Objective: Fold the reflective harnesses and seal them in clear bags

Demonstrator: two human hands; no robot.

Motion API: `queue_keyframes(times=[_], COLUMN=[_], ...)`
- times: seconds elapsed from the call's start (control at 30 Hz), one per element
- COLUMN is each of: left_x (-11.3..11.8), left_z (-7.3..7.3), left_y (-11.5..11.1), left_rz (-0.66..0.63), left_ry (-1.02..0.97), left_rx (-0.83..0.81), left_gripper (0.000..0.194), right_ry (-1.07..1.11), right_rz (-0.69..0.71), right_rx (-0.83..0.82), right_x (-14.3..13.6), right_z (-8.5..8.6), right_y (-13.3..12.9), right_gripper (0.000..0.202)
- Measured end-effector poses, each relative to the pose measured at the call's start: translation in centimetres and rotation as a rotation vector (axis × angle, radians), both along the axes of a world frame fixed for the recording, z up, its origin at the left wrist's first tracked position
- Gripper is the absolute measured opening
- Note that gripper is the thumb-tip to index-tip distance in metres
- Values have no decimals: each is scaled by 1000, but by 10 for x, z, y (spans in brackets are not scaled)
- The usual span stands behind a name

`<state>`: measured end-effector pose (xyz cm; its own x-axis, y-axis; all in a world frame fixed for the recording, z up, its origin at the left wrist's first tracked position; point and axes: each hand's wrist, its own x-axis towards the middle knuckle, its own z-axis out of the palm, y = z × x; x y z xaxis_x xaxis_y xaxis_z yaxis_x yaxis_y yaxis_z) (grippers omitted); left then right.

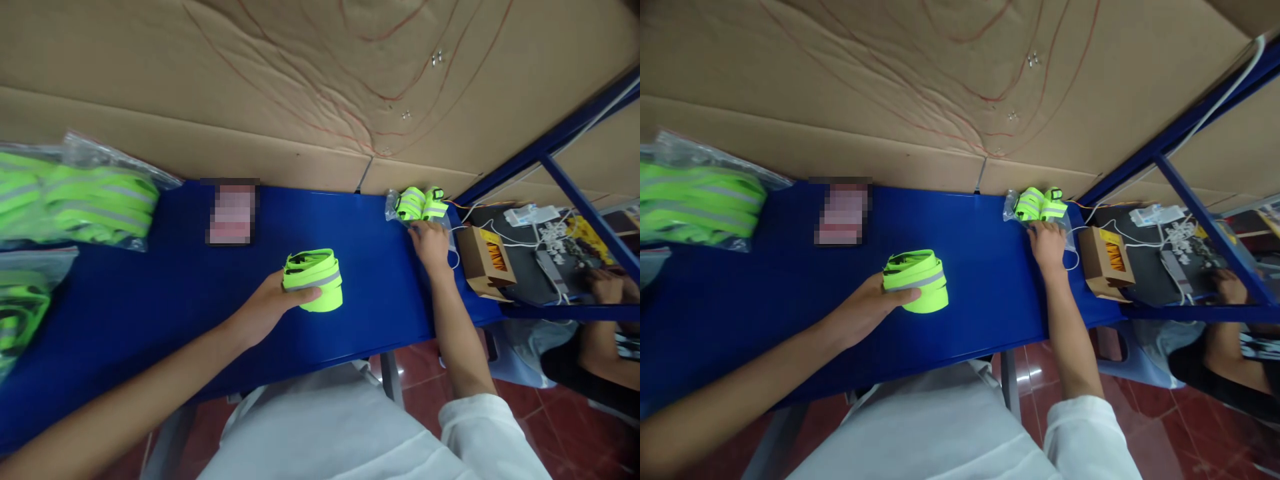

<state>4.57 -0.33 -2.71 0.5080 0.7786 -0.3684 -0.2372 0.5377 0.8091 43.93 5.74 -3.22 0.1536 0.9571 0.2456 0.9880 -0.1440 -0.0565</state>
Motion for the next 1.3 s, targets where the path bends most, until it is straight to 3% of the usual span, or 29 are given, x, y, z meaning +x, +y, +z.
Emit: queue_keyframes(times=[0.1, 0.23, 0.3, 0.37, 0.43, 0.5, 0.63, 0.73, 0.8, 0.87, 0.97, 1.07, 1.17, 1.3], left_x=[-8, -15, -16, -18, -21, -23, -25, -25, -25, -24, -26, -29, -30, -26], left_z=[0, -1, -2, -4, -5, -5, -4, -7, -11, -15, -18, -17, -13, -8], left_y=[2, 7, 9, 9, 8, 7, 7, 10, 11, 11, 11, 12, 9, -4], left_rz=[22, 45, 41, 47, 54, 64, 96, 47, 11, -11, -19, -23, -132, -313], left_ry=[1, -71, -98, -116, -130, -125, -89, -131, -185, -245, -270, -230, -219, -173], left_rx=[-11, -6, 9, 12, -3, -22, -13, -22, -30, -35, -55, -52, -19, 48], left_gripper=[62, 62, 61, 60, 59, 59, 60, 55, 52, 51, 48, 52, 64, 85], right_ry=[28, 128, 387, 801, 1145, 1390, 1516, 1752, 1764, 1621, 1367, 1291, 1343, 1147], right_rz=[-16, -30, 34, 140, 212, 197, 261, 522, 702, 765, 688, 582, 572, 621], right_rx=[77, 276, 425, 488, 365, 160, -71, -310, -388, -359, -212, -108, -120, -108], right_x=[1, 0, -11, -31, -60, -92, -138, -151, -156, -161, -168, -171, -173, -180], right_z=[8, 41, 54, 56, 45, 27, 2, 3, 3, -1, -7, -7, -3, 0], right_y=[7, 8, 8, 8, 6, 1, -21, -39, -48, -55, -60, -58, -56, -64], right_gripper=[27, 35, 34, 29, 26, 34, 38, 70, 85, 75, 38, 18, 12, 15])
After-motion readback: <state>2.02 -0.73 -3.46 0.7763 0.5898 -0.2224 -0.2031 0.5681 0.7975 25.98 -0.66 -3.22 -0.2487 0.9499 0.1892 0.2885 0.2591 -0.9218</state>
